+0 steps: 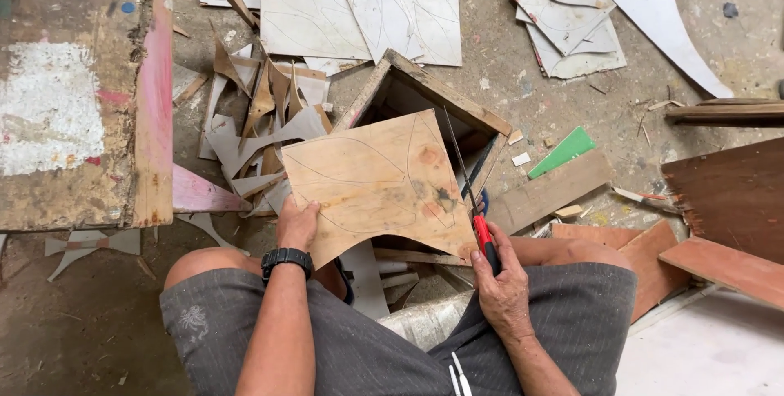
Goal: Using a hand saw to cut out a leaf-shaped design from a thin wooden board.
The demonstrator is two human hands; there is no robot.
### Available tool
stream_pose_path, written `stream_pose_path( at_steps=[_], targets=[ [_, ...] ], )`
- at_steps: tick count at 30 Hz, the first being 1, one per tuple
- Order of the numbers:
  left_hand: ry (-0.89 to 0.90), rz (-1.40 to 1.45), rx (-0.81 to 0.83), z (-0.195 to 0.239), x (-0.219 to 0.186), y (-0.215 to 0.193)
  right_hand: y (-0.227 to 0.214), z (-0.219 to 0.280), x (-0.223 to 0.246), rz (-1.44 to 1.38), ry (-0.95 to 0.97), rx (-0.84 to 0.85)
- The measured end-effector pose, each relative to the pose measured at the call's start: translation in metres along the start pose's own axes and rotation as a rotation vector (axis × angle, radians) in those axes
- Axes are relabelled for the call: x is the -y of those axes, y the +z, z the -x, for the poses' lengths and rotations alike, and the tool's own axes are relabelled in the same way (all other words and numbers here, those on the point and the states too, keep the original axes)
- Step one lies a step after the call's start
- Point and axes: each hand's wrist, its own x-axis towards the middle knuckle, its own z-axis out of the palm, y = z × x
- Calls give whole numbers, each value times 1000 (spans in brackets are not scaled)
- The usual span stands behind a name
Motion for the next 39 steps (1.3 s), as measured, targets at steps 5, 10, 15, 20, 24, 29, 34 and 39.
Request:
stream_pose_path(
  at_steps=[5,10,15,20,24,29,34,39],
  targets=[
    [80,205,-50,-5,-9,-9,-1,-1,1,-8,12,16],
    [157,195,-117,5,-26,-13,-2,2,-3,-18,-57,-14],
    [134,49,-191,-12,-25,-12,-2,2,-2,-8,-8,-16],
    [212,-8,-157,-33,-23,-7,-3,2,3,-42,14,-16],
    [198,-128,-85,-25,-42,-10,-5,5,13,2,12,-4],
    [291,-243,-104,-28,-44,2,-2,2,16,-3,-65,7],
    [350,-196,-180,-31,-44,7,-2,4,12,-5,-76,-15],
    [495,-335,-357,-45,-35,22,-5,5,10,22,-46,-53]
  ],
)
